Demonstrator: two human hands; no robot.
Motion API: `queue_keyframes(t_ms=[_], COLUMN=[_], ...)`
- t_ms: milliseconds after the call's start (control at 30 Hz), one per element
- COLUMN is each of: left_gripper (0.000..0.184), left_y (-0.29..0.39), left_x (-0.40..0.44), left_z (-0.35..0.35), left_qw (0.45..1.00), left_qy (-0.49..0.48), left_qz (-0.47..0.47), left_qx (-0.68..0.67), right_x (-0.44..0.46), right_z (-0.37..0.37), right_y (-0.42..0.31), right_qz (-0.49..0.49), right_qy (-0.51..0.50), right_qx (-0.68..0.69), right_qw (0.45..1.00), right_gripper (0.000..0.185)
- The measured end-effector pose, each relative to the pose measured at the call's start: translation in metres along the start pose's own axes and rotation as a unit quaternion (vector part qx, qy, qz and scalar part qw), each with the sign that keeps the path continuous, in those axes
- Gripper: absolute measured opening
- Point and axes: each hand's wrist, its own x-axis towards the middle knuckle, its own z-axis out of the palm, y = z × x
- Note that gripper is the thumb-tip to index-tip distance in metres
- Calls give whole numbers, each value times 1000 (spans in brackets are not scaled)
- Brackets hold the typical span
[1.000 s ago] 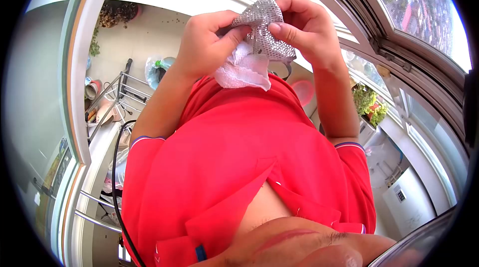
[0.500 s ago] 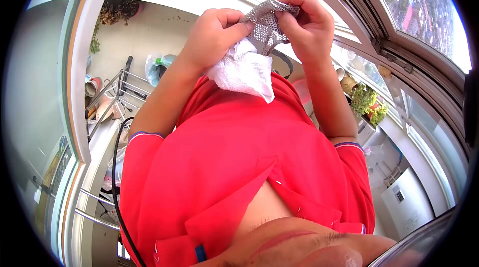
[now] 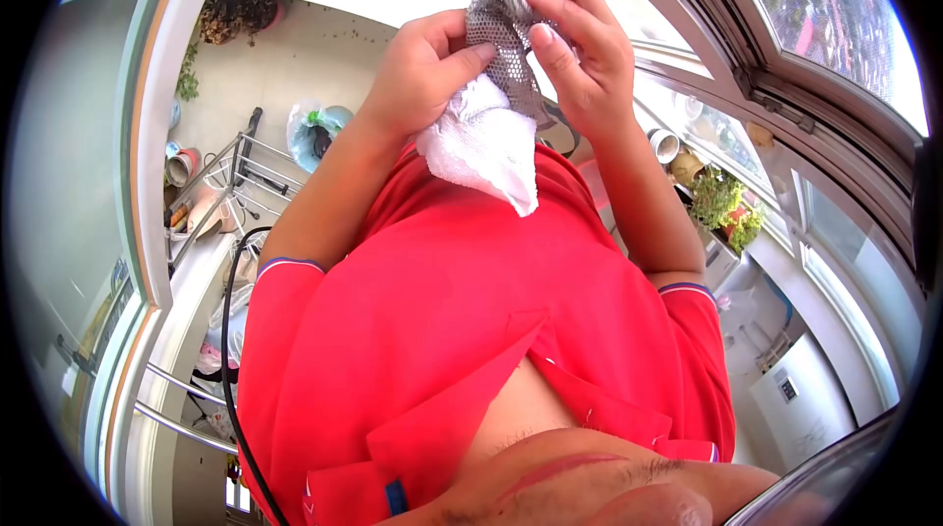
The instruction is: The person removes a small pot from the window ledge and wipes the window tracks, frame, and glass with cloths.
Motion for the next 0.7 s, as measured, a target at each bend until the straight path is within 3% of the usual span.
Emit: queue_keyframes(t_ms=[100,133,233,267,300,367,400,500,567,633,700], left_gripper=[20,20,20,20,20,22,24,24,22,25,24], left_y=[2,2,1,4,7,3,-1,-10,-10,4,1], left_x=[-5,-6,-9,-10,-10,-9,-8,-5,-7,-12,-13], left_z=[-1,-3,-5,0,2,-5,-8,-10,-12,-5,-9], left_qw=[999,999,1000,1000,999,996,991,991,994,974,989], left_qy=[-16,-20,-26,-27,-29,-25,-22,18,12,14,-17], left_qz=[11,11,5,2,1,-45,-68,-99,-80,-69,-51], left_qx=[32,28,3,-12,-27,70,118,89,-77,-214,-140], right_x=[-11,-11,-18,-16,-16,-17,-14,-11,-18,-23,-21], right_z=[-6,-9,-4,-4,-4,-2,-6,-10,-3,0,-9], right_y=[0,-9,-6,-13,-11,-3,1,-11,0,-3,-5], right_qz=[255,280,186,232,217,189,118,-40,-146,-154,-131], right_qy=[-97,-148,-96,-55,-22,41,27,-24,-39,-57,-120], right_qx=[45,17,-15,14,62,157,101,-86,-124,-156,-106], right_qw=[961,948,978,971,974,968,987,995,981,974,978], right_gripper=[22,24,23,19,18,18,25,34,41,41,30])
